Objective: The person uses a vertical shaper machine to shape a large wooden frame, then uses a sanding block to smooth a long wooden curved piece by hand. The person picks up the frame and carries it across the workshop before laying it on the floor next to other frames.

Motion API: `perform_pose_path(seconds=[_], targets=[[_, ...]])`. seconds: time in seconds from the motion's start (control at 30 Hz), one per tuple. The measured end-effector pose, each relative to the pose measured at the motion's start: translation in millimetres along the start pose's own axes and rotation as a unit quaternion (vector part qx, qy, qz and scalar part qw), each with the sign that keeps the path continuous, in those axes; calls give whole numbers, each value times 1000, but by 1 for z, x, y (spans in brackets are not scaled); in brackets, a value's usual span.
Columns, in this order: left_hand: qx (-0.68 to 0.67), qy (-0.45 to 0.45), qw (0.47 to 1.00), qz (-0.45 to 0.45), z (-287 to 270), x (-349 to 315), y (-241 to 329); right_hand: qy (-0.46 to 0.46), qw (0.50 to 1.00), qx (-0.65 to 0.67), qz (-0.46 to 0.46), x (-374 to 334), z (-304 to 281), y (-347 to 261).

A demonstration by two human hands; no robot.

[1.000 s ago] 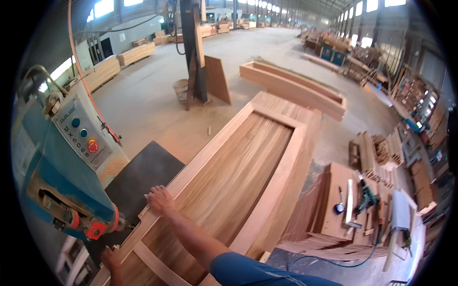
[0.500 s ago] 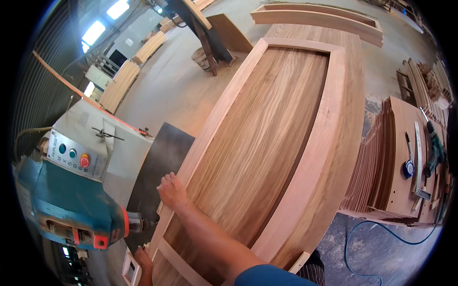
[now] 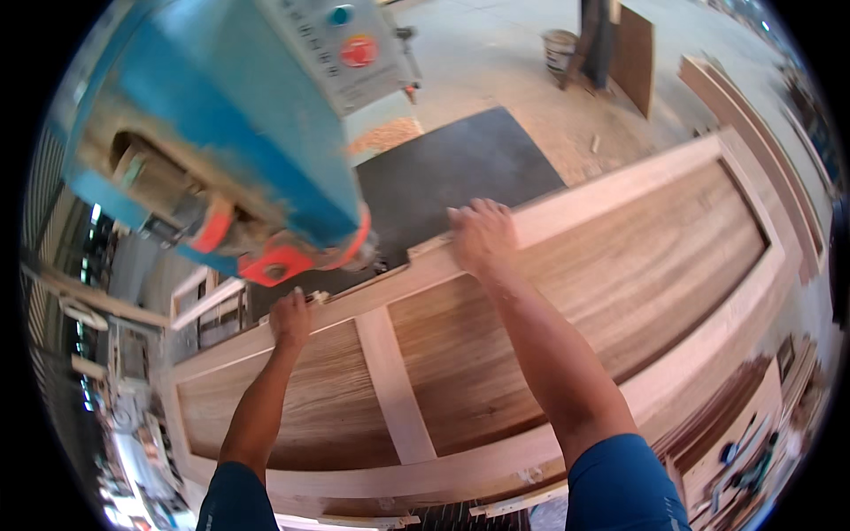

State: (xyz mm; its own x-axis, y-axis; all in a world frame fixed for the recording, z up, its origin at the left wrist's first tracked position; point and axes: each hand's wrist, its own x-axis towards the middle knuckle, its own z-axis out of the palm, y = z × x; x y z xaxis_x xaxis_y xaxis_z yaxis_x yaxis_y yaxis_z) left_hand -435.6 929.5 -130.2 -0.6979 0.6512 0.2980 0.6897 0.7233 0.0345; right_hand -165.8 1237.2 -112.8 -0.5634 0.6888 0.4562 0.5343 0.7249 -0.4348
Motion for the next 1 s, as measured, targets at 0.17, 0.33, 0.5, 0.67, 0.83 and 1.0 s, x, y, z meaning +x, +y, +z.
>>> perform_pose_path(seconds=[0.17, 0.33, 0.5, 0.67, 0.83, 1.0], targets=[[-51, -21, 998, -36, -18, -6, 35, 19, 1000, -14, 2, -6, -13, 4], [-88, -19, 993, 79, -12, -10, 10, 4, 1000, -24, -9, -6, -15, 11], [-54, 11, 996, 64, -1, -17, 8, 10, 1000, -4, -27, -5, -14, 12], [-13, 4, 997, 82, -18, -18, 19, 13, 1000, 3, -26, -5, -14, 13], [-30, 25, 998, 48, -16, -22, 20, 7, 1000, -10, -26, -3, -15, 14], [-4, 9, 997, 75, -8, -27, 17, 15, 999, -8, -38, -2, -17, 19]])
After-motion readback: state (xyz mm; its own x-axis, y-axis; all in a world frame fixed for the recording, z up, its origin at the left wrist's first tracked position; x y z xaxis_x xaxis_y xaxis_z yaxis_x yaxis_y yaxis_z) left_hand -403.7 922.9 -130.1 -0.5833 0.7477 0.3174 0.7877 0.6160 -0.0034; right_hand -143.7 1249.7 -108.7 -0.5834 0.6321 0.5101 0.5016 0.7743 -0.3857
